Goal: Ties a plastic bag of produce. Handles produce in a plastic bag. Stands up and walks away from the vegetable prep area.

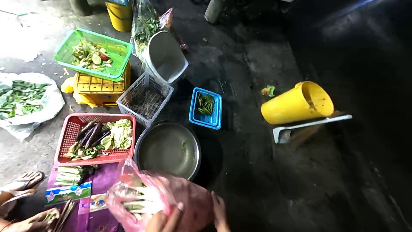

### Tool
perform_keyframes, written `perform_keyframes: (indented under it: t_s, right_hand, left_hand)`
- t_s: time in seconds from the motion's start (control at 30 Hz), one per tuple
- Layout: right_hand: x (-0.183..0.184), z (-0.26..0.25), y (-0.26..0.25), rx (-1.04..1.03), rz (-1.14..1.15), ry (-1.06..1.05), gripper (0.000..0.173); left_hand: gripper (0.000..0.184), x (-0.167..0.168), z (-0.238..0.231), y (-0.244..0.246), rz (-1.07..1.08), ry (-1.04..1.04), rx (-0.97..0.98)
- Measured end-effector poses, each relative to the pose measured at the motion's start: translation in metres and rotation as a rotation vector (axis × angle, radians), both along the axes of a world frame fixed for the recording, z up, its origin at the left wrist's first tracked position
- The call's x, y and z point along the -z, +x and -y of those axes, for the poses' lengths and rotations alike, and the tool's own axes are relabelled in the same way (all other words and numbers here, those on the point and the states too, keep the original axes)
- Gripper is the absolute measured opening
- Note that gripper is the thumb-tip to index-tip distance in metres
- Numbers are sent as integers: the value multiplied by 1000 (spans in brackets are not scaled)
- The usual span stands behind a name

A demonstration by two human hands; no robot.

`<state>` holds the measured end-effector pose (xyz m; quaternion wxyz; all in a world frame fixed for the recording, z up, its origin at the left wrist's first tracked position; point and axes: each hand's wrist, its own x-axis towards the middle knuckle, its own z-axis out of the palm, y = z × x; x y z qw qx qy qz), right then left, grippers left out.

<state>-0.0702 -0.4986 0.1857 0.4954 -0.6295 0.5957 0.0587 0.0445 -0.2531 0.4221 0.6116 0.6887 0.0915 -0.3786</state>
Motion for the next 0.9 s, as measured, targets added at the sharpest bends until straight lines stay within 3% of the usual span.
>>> perform_keyframes:
  t_s: [0.2, 0.33, 0.57, 0.63, 0.73, 0.83, 0.9]
  right_hand:
    - [-9, -12, -32, 20, 77, 37, 39]
    - [-19, -7, -41, 92, 133, 131, 32]
    - [-95, -6, -28, 17, 168, 366, 22]
    - [-86, -11, -33, 69, 159, 345, 23]
    - [-40, -11, -55, 160, 176, 268, 27]
    - [9, -16, -64, 302, 253, 255, 24]
    - [22, -20, -61, 318, 237, 260, 24]
  left_hand:
    - [43, 91, -18, 30, -143, 46, -201]
    - [40, 93, -11, 39, -180, 4, -219]
    - [47, 114, 0, 78, -165, 196, -36]
    - [45, 117, 5, 76, -179, 171, -67]
    - [41, 98, 10, 59, -184, 51, -44]
    - [39, 60, 16, 37, -136, 2, 217]
    - [44, 43, 26, 23, -77, -5, 394]
